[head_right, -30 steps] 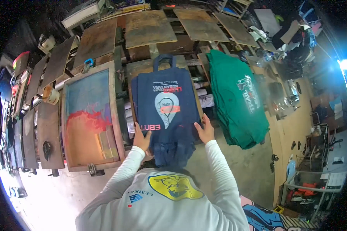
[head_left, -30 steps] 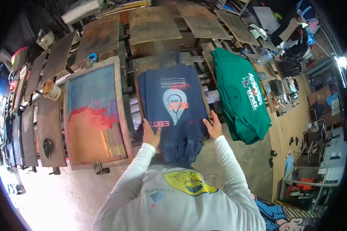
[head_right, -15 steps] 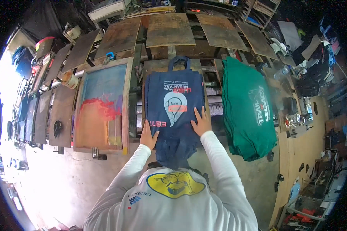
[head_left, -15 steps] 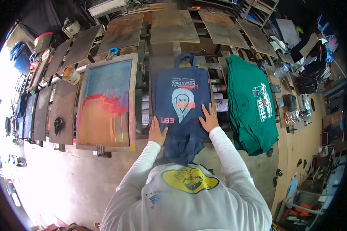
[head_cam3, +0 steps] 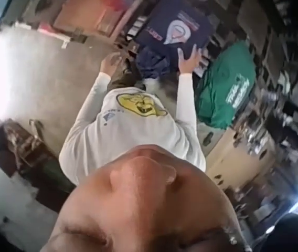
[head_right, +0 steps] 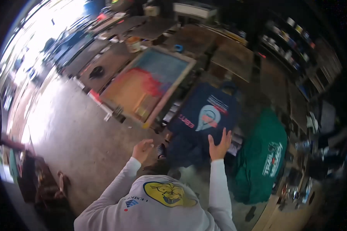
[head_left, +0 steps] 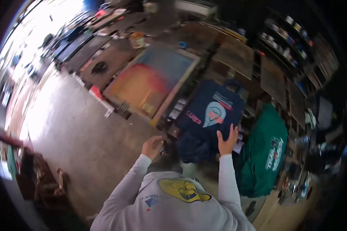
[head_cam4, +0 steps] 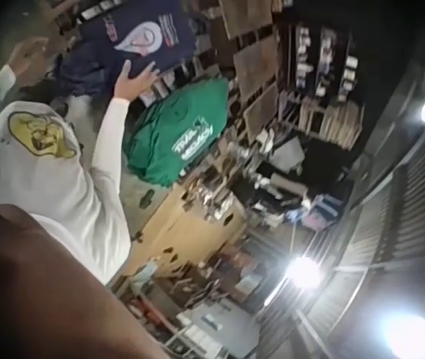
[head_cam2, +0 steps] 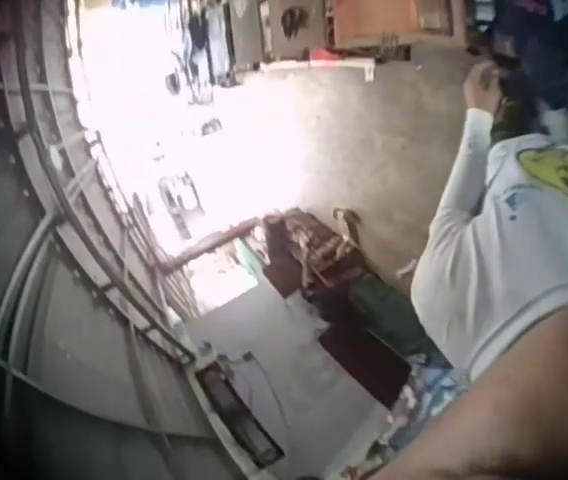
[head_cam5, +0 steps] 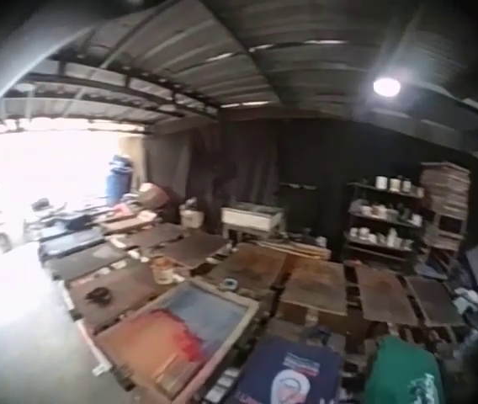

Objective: Applying ink to a screen and using a squeegee to print a design onto t-shirts.

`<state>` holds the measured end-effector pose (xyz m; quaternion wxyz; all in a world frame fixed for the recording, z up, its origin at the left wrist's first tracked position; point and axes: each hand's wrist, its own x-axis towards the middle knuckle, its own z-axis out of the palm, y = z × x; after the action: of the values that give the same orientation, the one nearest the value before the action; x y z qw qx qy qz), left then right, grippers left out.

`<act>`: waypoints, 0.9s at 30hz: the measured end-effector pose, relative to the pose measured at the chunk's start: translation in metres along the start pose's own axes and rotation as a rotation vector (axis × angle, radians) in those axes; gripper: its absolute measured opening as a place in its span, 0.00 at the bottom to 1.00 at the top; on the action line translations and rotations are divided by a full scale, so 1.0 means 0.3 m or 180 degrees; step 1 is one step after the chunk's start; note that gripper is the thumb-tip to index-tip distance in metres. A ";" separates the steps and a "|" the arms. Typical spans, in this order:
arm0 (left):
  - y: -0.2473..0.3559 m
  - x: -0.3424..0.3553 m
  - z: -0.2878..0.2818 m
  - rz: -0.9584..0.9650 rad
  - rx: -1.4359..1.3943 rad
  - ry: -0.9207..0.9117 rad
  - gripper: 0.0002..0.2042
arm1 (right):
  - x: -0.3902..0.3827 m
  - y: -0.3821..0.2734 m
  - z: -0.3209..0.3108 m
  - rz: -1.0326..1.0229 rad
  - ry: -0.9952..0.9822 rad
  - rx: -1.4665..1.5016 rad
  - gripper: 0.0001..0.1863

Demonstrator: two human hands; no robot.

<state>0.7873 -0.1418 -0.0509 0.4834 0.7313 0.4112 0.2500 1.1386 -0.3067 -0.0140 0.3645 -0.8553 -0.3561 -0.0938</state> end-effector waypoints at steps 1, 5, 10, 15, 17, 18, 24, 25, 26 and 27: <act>-0.005 -0.059 -0.037 -0.0237 0.0030 0.0058 0.20 | -0.025 -0.083 -0.025 0.0269 -0.0362 0.0841 0.43; 0.040 -0.181 -0.154 -0.0844 -0.2285 0.0238 0.16 | -0.139 -0.448 -0.053 0.0509 -0.2093 0.3006 0.38; 0.176 -0.192 -0.166 -0.0490 -0.3267 0.0301 0.25 | -0.296 -0.812 0.078 -0.0673 -0.3466 0.3306 0.43; 0.153 -0.197 -0.335 0.0369 -0.2820 0.0132 0.32 | -0.404 -1.079 0.314 -0.1319 -0.3418 0.2812 0.40; 0.109 -0.204 -0.447 0.0484 -0.4077 -0.0005 0.33 | -0.430 -1.194 0.425 -0.1205 -0.3355 0.3386 0.39; 0.077 -0.213 -0.519 0.0177 -0.3992 -0.0008 0.33 | -0.443 -1.269 0.493 -0.1323 -0.3142 0.2996 0.41; -0.153 -0.232 -0.994 0.0655 -0.1739 -0.0052 0.33 | -0.577 -1.706 0.737 0.0864 -0.4133 0.4300 0.44; -0.180 -0.219 -1.053 0.0542 -0.1551 0.0088 0.35 | -0.585 -1.767 0.754 0.1100 -0.4271 0.4375 0.44; -0.198 -0.207 -1.097 0.0369 -0.1661 0.0000 0.35 | -0.590 -1.826 0.768 0.1245 -0.4436 0.4592 0.45; -0.216 -0.197 -1.151 0.0741 -0.0617 0.0287 0.36 | -0.583 -1.888 0.789 0.1593 -0.4456 0.4584 0.47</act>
<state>0.4687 -0.0060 0.0326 0.5005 0.7119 0.3189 0.3755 0.6040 0.0344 0.0583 0.5102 -0.3473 -0.2722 0.7382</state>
